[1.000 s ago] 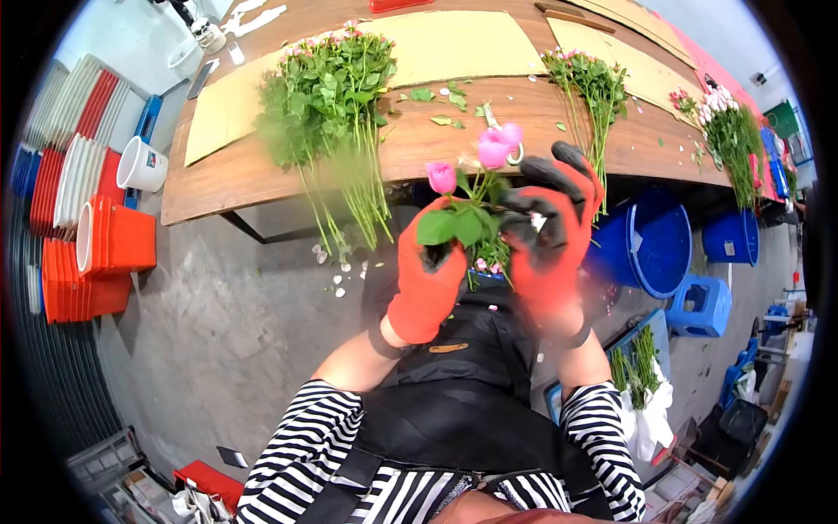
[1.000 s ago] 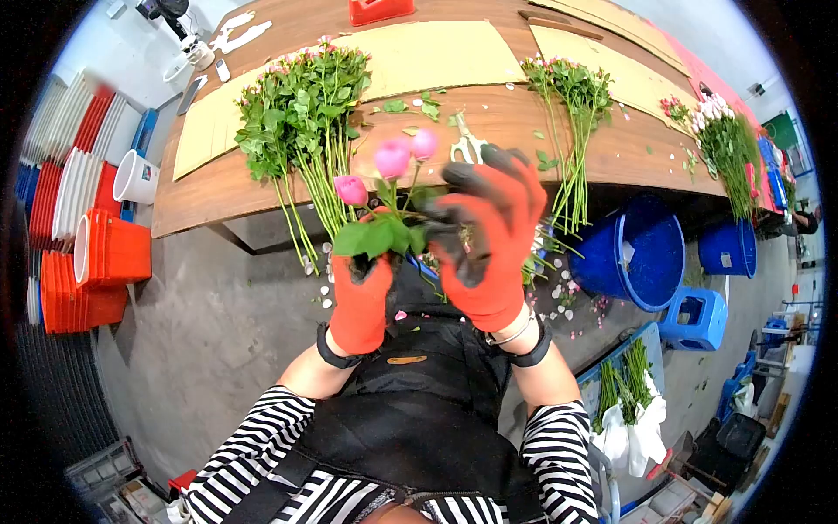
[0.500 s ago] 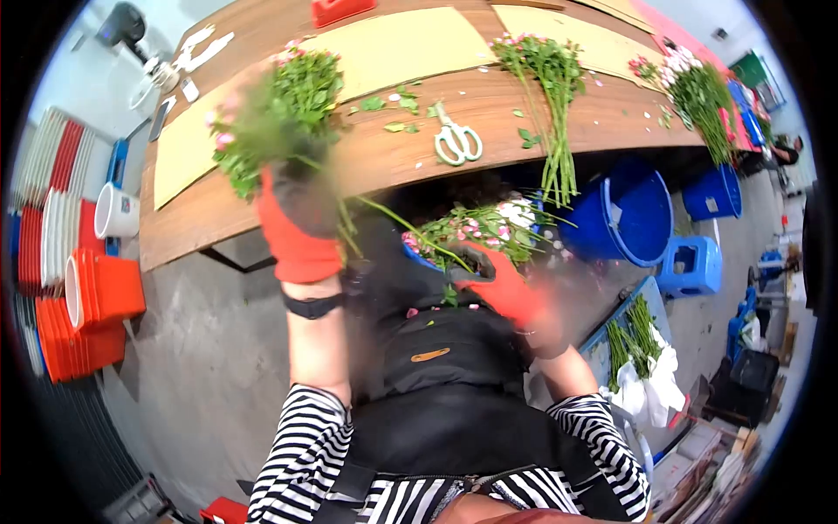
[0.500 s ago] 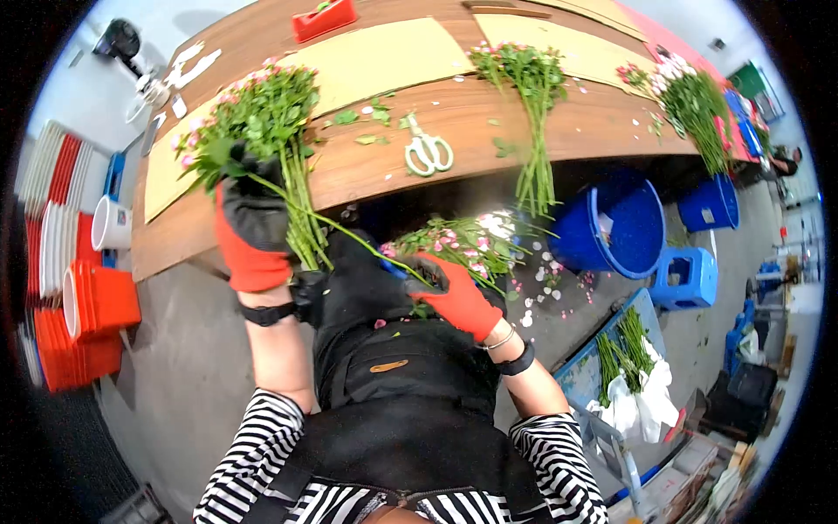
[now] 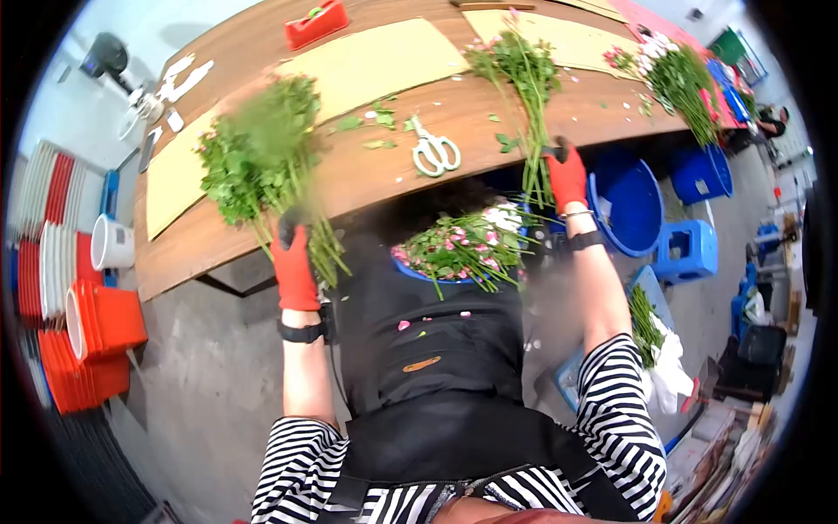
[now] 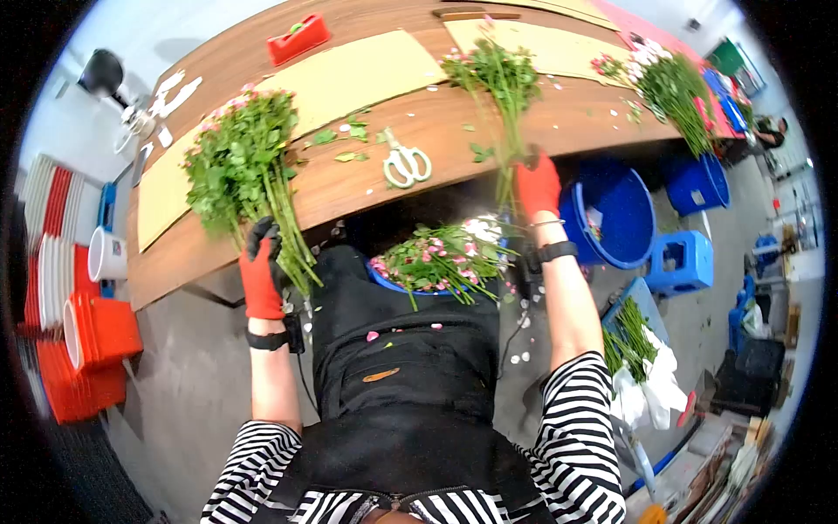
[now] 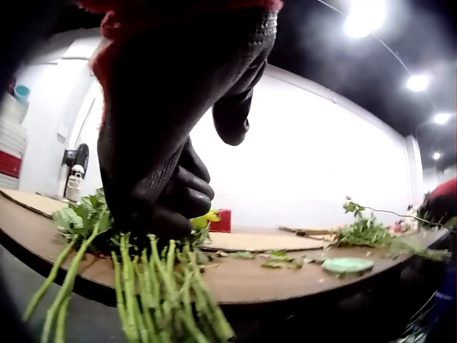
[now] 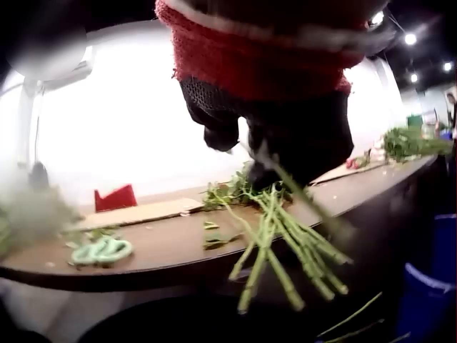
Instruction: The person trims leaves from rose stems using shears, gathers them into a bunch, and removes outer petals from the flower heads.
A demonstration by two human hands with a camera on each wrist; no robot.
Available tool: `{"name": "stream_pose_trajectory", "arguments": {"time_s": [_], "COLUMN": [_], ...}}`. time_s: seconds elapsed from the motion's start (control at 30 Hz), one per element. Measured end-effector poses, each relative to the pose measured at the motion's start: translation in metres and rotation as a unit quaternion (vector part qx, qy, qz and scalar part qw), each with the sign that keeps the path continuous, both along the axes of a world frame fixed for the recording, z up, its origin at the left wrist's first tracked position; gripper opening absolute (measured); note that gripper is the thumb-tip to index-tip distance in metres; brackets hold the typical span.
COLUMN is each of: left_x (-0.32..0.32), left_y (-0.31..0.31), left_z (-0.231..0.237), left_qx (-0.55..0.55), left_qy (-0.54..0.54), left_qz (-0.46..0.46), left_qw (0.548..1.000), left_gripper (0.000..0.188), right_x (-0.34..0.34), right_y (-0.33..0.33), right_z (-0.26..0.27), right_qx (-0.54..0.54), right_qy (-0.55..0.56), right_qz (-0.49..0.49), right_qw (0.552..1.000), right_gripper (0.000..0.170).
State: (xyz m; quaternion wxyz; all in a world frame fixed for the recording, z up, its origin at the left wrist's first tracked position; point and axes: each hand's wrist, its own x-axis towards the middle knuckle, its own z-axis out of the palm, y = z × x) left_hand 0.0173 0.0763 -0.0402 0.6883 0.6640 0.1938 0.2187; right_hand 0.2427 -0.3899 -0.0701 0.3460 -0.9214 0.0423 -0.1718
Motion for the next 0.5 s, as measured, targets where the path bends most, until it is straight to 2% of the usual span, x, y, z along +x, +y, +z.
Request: {"name": "stream_pose_trajectory", "arguments": {"time_s": [0.03,0.1,0.17,0.2,0.23,0.27,0.3,0.37,0.43,0.5], "left_x": [-0.002,-0.008,-0.012,-0.007,-0.003,-0.001,0.003,0.012,0.015,0.014], "left_y": [0.013,0.013,0.004,0.004,0.003,-0.007,-0.017,-0.026,-0.025,-0.015], "left_z": [-0.028,-0.035,-0.033,-0.050,-0.068,-0.057,-0.045,-0.052,-0.055,-0.061], "left_qx": [0.075,0.148,0.235,0.309,0.379,0.380,0.378,0.419,0.445,0.366], "left_qy": [0.020,0.069,0.129,0.182,0.233,0.283,0.329,0.327,0.332,0.251], "left_qz": [0.058,0.084,0.109,0.128,0.141,0.118,0.093,0.150,0.159,0.105], "left_qw": [0.995,0.983,0.957,0.925,0.885,0.873,0.860,0.834,0.816,0.890], "left_gripper": [0.035,0.037,0.048,0.058,0.068,0.076,0.084,0.089,0.074,0.059], "right_x": [0.007,-0.008,-0.026,-0.040,-0.049,-0.073,-0.083,-0.103,-0.128,-0.141], "right_y": [0.004,0.028,0.061,0.080,0.098,0.129,0.148,0.189,0.235,0.271], "right_z": [0.002,0.019,0.019,0.017,0.010,0.025,0.006,-0.032,-0.027,-0.022], "right_qx": [-0.078,-0.083,-0.077,-0.100,-0.018,0.050,0.002,0.046,0.123,0.137], "right_qy": [0.009,-0.046,-0.135,-0.115,-0.107,-0.076,-0.101,-0.022,0.021,0.089], "right_qz": [-0.052,-0.060,0.008,0.032,0.116,0.181,0.204,0.262,0.355,0.387], "right_qw": [0.996,0.994,0.988,0.988,0.987,0.979,0.974,0.964,0.926,0.908], "right_gripper": [0.049,0.053,0.053,0.053,0.053,0.051,0.050,0.045,0.038,0.038]}}
